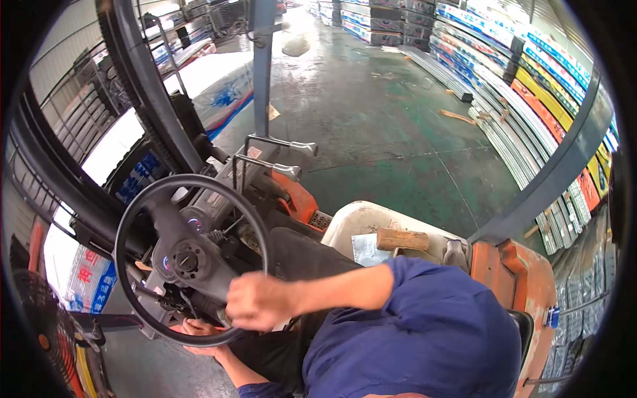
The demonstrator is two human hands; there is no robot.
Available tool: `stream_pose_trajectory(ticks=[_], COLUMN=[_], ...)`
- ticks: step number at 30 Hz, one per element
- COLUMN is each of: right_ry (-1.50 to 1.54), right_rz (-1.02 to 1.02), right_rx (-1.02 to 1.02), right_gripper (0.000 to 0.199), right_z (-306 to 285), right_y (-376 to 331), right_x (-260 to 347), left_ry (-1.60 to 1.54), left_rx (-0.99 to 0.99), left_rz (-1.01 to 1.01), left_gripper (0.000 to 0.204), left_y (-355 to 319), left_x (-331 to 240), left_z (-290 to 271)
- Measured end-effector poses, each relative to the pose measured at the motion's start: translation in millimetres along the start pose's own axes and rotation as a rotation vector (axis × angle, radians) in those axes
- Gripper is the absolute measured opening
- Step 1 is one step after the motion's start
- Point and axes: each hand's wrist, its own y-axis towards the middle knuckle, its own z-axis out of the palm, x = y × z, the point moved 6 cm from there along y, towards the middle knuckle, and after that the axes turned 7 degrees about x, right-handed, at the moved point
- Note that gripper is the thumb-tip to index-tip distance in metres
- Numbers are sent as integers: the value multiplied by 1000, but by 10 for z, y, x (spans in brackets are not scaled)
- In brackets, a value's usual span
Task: Driving and operating a forklift in a warehouse setting.
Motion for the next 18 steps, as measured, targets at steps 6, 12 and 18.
stream_pose_trajectory(ticks=[6, 12, 18], right_ry=[-284, -303, -247], right_rz=[197, 343, 84], right_rx=[-302, -382, 226], right_gripper=[24, 20, 14], right_z=[-979, -755, 776], right_y=[318, 1758, 2700], right_x=[-1079, -1597, -535], left_ry=[-87, 27, -64], left_rx=[263, 111, 387], left_rz=[-158, -111, -240], left_gripper=[16, 21, 23], left_y=[29, -46, 74], left_x=[-29, -64, -59], left_z=[-137, -171, -162])
